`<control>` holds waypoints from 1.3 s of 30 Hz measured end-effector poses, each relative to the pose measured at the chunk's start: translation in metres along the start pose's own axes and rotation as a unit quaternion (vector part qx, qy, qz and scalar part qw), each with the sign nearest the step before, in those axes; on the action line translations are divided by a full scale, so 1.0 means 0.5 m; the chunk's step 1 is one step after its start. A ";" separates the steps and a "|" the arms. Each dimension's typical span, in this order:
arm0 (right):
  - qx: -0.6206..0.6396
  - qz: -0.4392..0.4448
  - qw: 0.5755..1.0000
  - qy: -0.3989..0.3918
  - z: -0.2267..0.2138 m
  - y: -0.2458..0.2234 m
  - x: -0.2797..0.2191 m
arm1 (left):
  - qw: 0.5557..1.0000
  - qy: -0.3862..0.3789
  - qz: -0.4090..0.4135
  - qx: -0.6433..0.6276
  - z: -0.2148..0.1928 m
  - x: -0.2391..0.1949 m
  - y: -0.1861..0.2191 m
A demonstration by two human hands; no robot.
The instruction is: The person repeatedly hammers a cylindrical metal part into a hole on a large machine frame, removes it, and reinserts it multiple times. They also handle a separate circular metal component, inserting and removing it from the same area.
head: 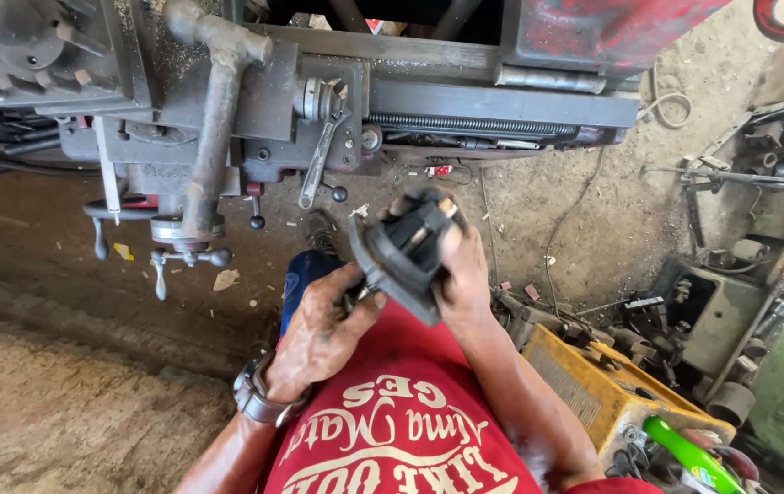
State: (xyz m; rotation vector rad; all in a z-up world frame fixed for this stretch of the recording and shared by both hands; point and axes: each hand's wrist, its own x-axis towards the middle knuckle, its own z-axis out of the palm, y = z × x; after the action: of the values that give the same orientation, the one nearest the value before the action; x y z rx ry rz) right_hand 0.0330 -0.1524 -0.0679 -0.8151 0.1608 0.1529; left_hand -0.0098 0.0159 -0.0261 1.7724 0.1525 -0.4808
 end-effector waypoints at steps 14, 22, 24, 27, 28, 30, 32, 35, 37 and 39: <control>-0.301 -0.259 0.886 -0.241 0.109 -0.072 -0.029 | 0.993 -0.065 -0.005 -0.101 -0.025 0.006 0.060; -0.368 -0.347 0.826 -0.247 0.133 -0.070 -0.029 | 0.986 -0.017 0.104 -0.126 -0.021 0.010 0.054; -0.373 -0.339 0.829 -0.241 0.129 -0.067 -0.026 | 0.982 -0.015 0.134 -0.135 -0.020 0.015 0.048; -0.359 -0.315 0.847 -0.232 0.115 -0.061 -0.025 | 0.970 -0.006 0.190 -0.151 -0.017 0.021 0.040; -0.354 -0.303 0.856 -0.222 0.109 -0.059 -0.025 | 0.963 0.000 0.218 -0.158 -0.017 0.024 0.036; -0.347 -0.290 0.865 -0.220 0.096 -0.052 -0.023 | 0.955 0.015 0.247 -0.165 -0.017 0.028 0.029; -0.346 -0.286 0.871 -0.197 0.083 -0.043 -0.025 | 0.938 0.034 0.296 -0.174 -0.015 0.026 0.019; -0.249 -0.254 0.923 -0.144 0.065 -0.061 -0.025 | 0.975 -0.108 0.194 -0.031 -0.050 0.048 -0.100; -0.274 -0.243 0.921 -0.134 0.060 -0.109 0.001 | 0.993 -0.057 0.099 -0.024 -0.048 0.020 -0.185; -0.296 -0.234 0.918 -0.121 0.079 -0.153 0.039 | 1.000 -0.009 0.003 -0.013 -0.057 0.009 -0.186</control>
State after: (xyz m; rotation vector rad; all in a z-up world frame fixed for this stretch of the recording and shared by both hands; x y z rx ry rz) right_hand 0.0705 -0.1737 0.0089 -1.4065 -0.3344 -0.1628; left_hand -0.0315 0.0663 -0.1063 1.7418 0.1397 -0.4890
